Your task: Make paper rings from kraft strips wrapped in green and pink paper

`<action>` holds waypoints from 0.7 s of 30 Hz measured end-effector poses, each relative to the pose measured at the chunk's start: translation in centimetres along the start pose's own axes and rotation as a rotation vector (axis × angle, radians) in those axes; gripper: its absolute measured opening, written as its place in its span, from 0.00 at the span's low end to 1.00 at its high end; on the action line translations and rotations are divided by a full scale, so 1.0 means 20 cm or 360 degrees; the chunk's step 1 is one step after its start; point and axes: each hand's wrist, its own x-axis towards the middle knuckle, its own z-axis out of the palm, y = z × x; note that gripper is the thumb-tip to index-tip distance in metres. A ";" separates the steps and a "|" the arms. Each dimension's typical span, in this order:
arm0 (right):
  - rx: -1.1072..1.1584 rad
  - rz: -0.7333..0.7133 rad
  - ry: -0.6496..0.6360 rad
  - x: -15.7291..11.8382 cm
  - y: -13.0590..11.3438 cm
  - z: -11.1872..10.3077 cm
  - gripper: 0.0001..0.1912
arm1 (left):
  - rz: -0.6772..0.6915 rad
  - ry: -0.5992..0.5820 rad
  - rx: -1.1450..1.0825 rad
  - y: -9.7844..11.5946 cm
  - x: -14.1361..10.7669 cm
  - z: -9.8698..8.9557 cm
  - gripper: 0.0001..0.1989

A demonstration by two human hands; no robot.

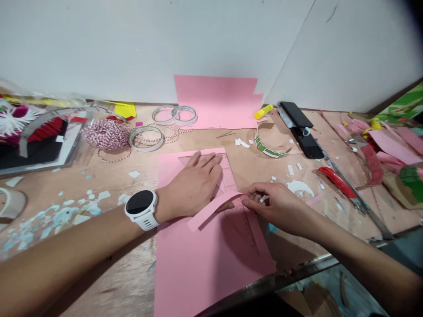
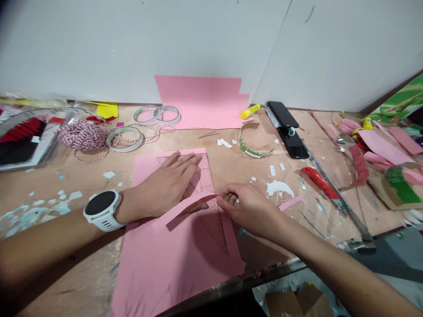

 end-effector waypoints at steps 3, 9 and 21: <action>-0.0107 -0.0032 -0.0001 0.00 0.01 0.00 0.11 | -0.0009 -0.0008 -0.0010 0.00 0.00 0.00 0.41; -0.0425 -0.0370 0.0156 -0.07 0.04 0.06 0.11 | -0.0005 -0.0036 -0.0002 0.00 0.00 0.00 0.41; -0.0250 -0.0438 0.0239 -0.15 0.10 0.10 0.07 | -0.0024 -0.0023 0.0007 0.02 0.01 -0.02 0.47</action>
